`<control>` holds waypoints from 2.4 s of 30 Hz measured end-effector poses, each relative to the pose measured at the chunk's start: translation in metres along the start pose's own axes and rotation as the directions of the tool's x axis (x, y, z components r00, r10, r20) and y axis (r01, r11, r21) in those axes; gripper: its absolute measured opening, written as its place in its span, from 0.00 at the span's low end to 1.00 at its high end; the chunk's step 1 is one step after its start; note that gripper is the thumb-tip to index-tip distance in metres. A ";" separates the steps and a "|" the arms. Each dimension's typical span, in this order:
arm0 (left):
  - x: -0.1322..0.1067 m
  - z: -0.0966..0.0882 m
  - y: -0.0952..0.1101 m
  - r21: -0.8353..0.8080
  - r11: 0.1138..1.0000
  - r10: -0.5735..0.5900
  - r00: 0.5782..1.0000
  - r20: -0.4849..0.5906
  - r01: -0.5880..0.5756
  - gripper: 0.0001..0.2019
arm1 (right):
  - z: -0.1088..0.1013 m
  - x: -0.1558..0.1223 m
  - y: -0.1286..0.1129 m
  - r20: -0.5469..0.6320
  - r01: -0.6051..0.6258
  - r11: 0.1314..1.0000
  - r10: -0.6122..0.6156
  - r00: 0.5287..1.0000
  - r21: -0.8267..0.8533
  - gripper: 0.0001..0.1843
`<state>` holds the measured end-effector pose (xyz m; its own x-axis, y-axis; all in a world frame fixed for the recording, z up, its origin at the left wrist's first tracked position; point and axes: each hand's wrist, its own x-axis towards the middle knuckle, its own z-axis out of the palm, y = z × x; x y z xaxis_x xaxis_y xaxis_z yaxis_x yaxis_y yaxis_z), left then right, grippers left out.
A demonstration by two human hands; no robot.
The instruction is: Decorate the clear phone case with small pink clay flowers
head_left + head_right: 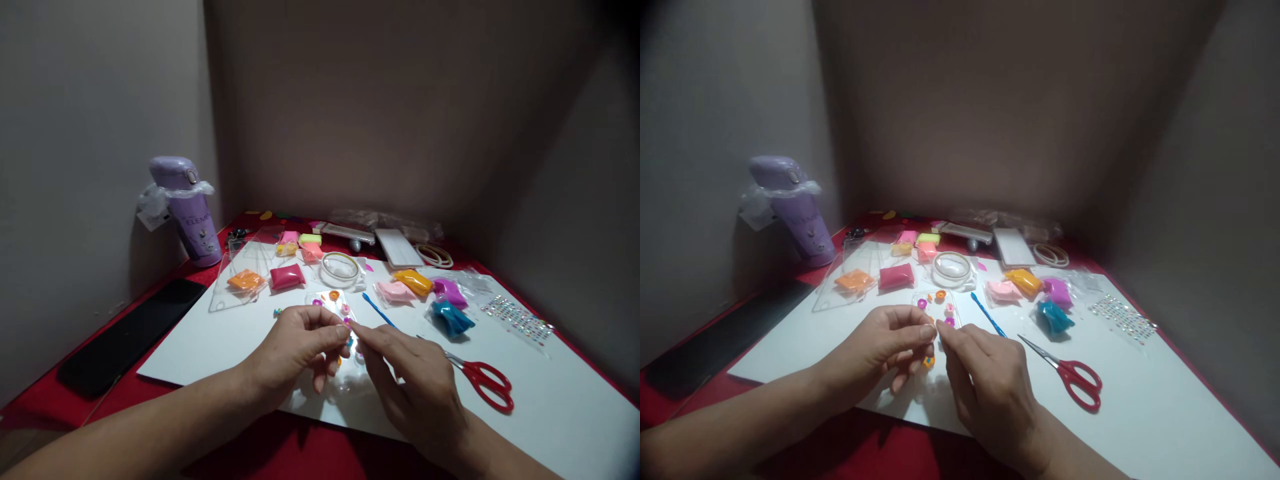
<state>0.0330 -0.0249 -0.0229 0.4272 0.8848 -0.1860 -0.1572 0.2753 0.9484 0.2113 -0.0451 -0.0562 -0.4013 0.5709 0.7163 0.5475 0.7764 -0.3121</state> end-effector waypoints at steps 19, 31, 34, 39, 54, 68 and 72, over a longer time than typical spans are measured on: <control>0.001 -0.003 -0.004 -0.061 0.996 -0.063 0.998 -0.020 0.062 0.11 | 0.004 0.008 -0.010 0.258 -0.553 0.694 0.492 0.832 0.461 0.11; -0.001 -0.002 -0.003 -0.034 0.999 -0.044 0.998 -0.047 0.042 0.12 | 0.005 0.011 -0.010 0.294 -0.652 0.532 0.606 0.739 0.540 0.16; -0.002 -0.002 -0.003 -0.034 0.999 -0.023 0.998 -0.051 0.022 0.11 | 0.004 0.010 -0.010 0.301 -0.637 0.558 0.578 0.758 0.532 0.16; -0.002 -0.004 -0.002 -0.054 0.999 0.004 1.000 -0.012 -0.005 0.10 | 0.004 0.009 -0.008 0.298 -0.648 0.528 0.600 0.742 0.549 0.16; -0.001 -0.002 -0.004 -0.013 1.000 -0.029 0.999 -0.041 0.028 0.13 | 0.005 0.009 -0.005 0.305 -0.655 0.471 0.621 0.722 0.591 0.15; -0.002 -0.001 -0.001 0.009 0.999 -0.038 0.999 -0.033 0.039 0.11 | 0.005 0.008 -0.006 0.338 -0.654 0.499 0.582 0.739 0.569 0.14; -0.002 0.000 0.000 0.044 0.999 -0.004 0.999 -0.052 0.006 0.13 | 0.004 0.011 -0.008 0.328 -0.642 0.514 0.574 0.750 0.569 0.13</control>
<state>0.0318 -0.0264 -0.0226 0.3806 0.9022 -0.2031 -0.1148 0.2640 0.9577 0.1996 -0.0438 -0.0484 -0.2275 0.9616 0.1535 0.1217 0.1844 -0.9753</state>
